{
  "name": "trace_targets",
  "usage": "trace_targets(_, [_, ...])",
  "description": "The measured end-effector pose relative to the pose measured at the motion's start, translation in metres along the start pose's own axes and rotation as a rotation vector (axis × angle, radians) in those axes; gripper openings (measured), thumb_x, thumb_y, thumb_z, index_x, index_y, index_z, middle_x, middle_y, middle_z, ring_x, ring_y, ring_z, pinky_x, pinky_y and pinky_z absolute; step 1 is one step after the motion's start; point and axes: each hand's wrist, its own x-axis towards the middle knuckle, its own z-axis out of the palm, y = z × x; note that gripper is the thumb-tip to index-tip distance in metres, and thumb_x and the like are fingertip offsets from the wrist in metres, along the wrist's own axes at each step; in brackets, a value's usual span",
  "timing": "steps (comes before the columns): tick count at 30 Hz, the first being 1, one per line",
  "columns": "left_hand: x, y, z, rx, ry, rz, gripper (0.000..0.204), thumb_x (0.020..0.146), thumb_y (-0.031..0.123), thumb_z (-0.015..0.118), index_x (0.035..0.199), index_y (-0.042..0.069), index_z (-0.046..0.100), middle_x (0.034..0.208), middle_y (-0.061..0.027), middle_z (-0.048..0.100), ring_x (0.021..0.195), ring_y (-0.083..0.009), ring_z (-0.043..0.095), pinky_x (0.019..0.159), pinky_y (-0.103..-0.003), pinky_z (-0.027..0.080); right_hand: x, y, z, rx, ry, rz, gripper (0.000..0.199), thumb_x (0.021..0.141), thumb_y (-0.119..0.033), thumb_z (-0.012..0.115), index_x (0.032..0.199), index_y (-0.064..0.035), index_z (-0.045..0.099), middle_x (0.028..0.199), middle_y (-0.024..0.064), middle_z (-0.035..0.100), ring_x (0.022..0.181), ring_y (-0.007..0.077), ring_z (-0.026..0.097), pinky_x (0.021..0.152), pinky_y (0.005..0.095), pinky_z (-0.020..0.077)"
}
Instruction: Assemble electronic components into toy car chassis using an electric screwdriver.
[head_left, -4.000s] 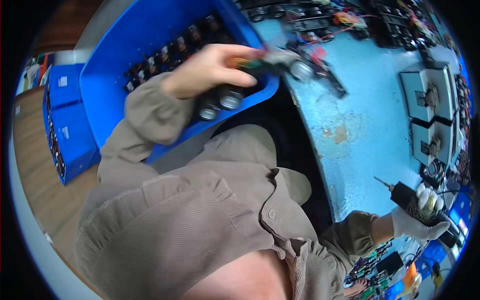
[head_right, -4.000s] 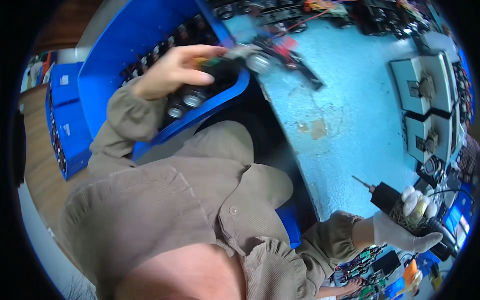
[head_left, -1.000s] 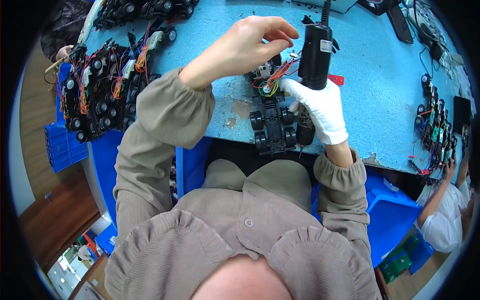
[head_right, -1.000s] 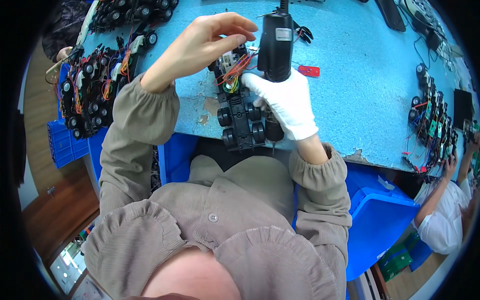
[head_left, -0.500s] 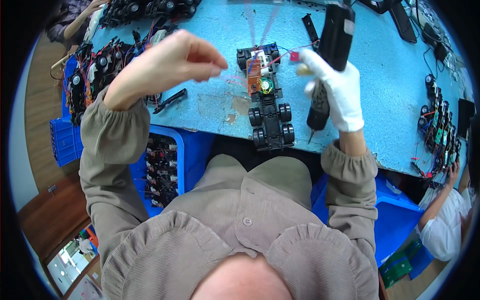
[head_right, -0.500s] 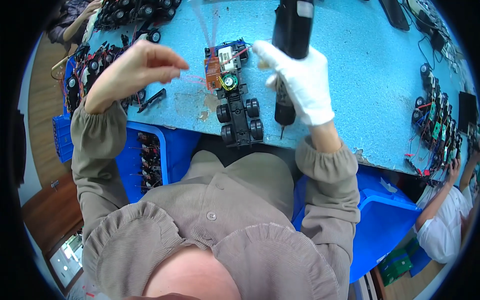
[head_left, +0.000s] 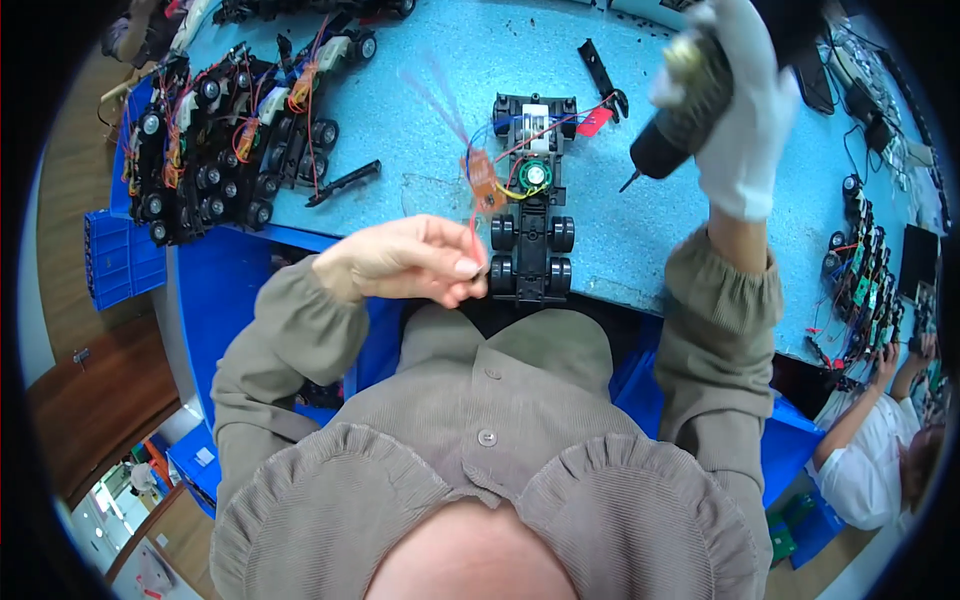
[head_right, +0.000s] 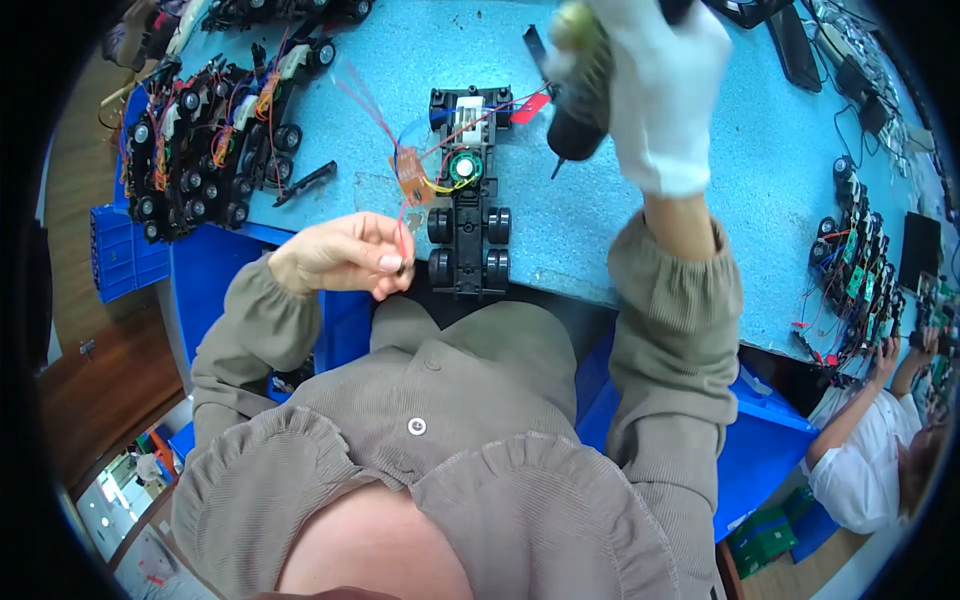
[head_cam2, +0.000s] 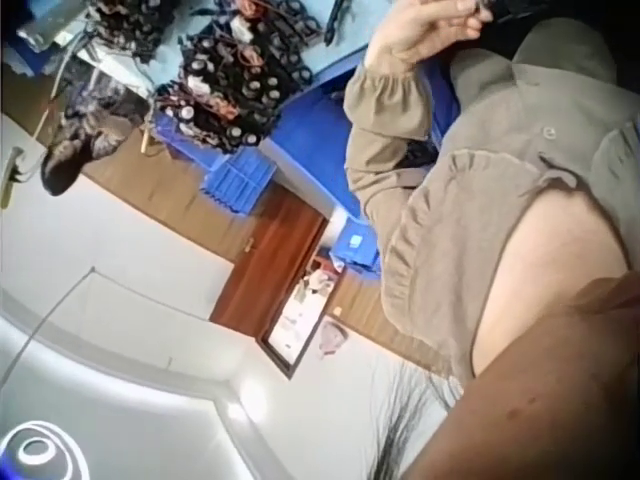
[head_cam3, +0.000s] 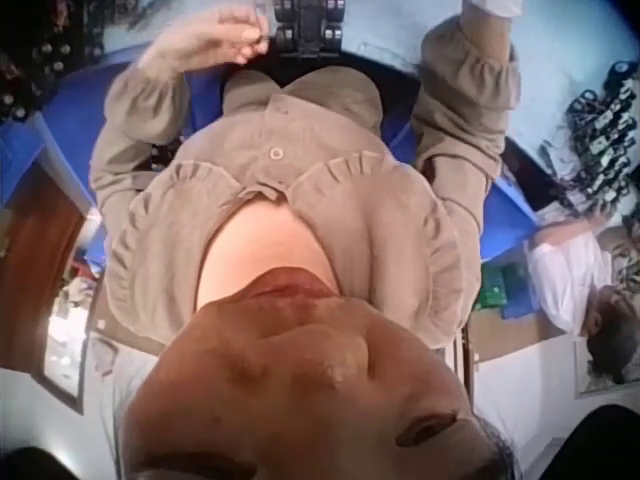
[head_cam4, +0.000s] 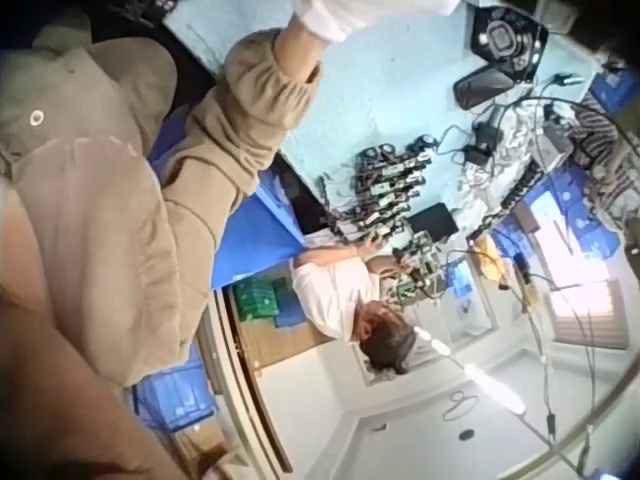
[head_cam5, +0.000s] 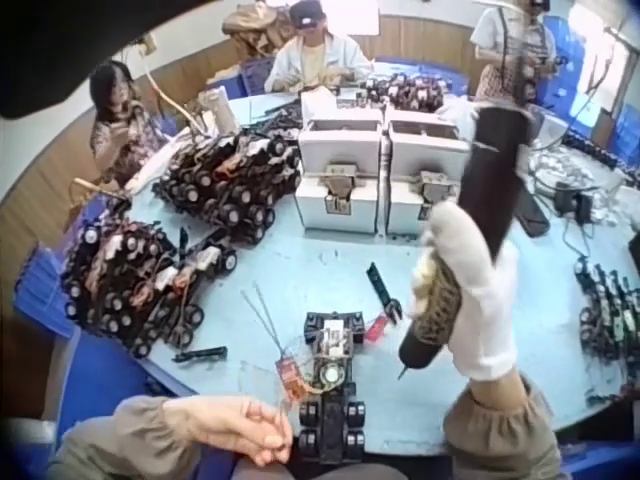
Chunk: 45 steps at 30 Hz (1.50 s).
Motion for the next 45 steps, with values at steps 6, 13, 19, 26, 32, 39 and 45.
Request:
trace_targets(6, [0.041, -0.008, 0.022, 0.590, 0.418, 0.885, 0.014, 0.072, 0.005, 0.074, 0.080, 0.003, 0.064, 0.086, -0.0061, 0.064, 0.073, -0.0155, 0.059, 0.064, -0.024, 0.046, -0.053, 0.053, -0.022, 0.577, 0.087, -0.076, 0.031, 0.085, -0.029, 0.062, 0.097, -0.0013, 0.054, 0.069, 0.0110, 0.057, 0.054, 0.0188, 0.057, 0.049, 0.0302, 0.0492])
trace_targets(13, [0.058, -0.007, 0.032, 1.351, 0.830, 1.254, 0.016, 0.063, 0.003, 0.077, 0.074, 0.007, 0.065, 0.080, -0.0045, 0.060, 0.076, -0.0197, 0.050, 0.060, -0.029, 0.040, -0.074, 0.075, -0.012, 0.658, 0.063, -0.244, 0.031, 0.088, -0.030, 0.055, 0.101, -0.0027, 0.051, 0.075, 0.0114, 0.058, 0.061, 0.0216, 0.059, 0.056, 0.0346, 0.0511])
trace_targets(19, [0.050, -0.002, 0.047, 1.529, 0.911, 1.218, 0.018, 0.062, 0.003, 0.077, 0.074, 0.007, 0.065, 0.087, -0.0040, 0.059, 0.075, -0.0202, 0.048, 0.059, -0.030, 0.039, -0.079, 0.084, -0.012, 0.696, 0.257, -0.064, 0.031, 0.086, -0.035, 0.054, 0.096, -0.0058, 0.052, 0.070, 0.0085, 0.056, 0.056, 0.0208, 0.055, 0.057, 0.0373, 0.0465])
trace_targets(26, [0.059, 0.000, 0.047, 1.309, 0.948, 1.243, 0.016, 0.064, -0.003, 0.073, 0.076, 0.000, 0.062, 0.100, -0.0110, 0.058, 0.083, -0.0219, 0.058, 0.063, -0.029, 0.049, -0.064, 0.040, -0.030, 0.614, -0.276, 0.049, 0.029, 0.083, -0.025, 0.060, 0.095, -0.0009, 0.051, 0.069, 0.0125, 0.057, 0.050, 0.0194, 0.055, 0.049, 0.0305, 0.0470])
trace_targets(32, [0.058, -0.001, 0.039, 1.176, 0.860, 1.118, 0.015, 0.067, -0.006, 0.071, 0.078, -0.003, 0.061, 0.108, -0.0137, 0.056, 0.082, -0.0180, 0.062, 0.063, -0.025, 0.053, -0.052, 0.019, -0.019, -0.062, -0.559, 0.237, 0.029, 0.084, -0.028, 0.060, 0.093, -0.0011, 0.053, 0.069, 0.0109, 0.059, 0.043, 0.0126, 0.051, 0.043, 0.0217, 0.0423])
trace_targets(39, [0.065, 0.005, 0.047, 1.010, 0.927, 1.094, 0.022, 0.070, -0.006, 0.070, 0.089, -0.003, 0.059, 0.112, -0.0139, 0.055, 0.075, -0.0154, 0.062, 0.061, -0.023, 0.054, -0.011, 0.056, 0.009, -0.243, -0.577, -0.043, 0.027, 0.082, -0.023, 0.064, 0.096, -0.0004, 0.063, 0.072, 0.0059, 0.063, 0.051, 0.0106, 0.058, 0.048, 0.0214, 0.0442])
trace_targets(45, [0.069, 0.003, 0.047, 1.054, 0.957, 1.168, 0.038, 0.071, -0.005, 0.069, 0.108, 0.001, 0.058, 0.112, -0.0137, 0.055, 0.070, -0.0152, 0.061, 0.059, -0.024, 0.054, 0.004, 0.049, 0.022, -0.166, -0.561, 0.313, 0.027, 0.081, -0.027, 0.068, 0.093, -0.0023, 0.066, 0.073, 0.0054, 0.064, 0.057, 0.0103, 0.061, 0.048, 0.0217, 0.0461])
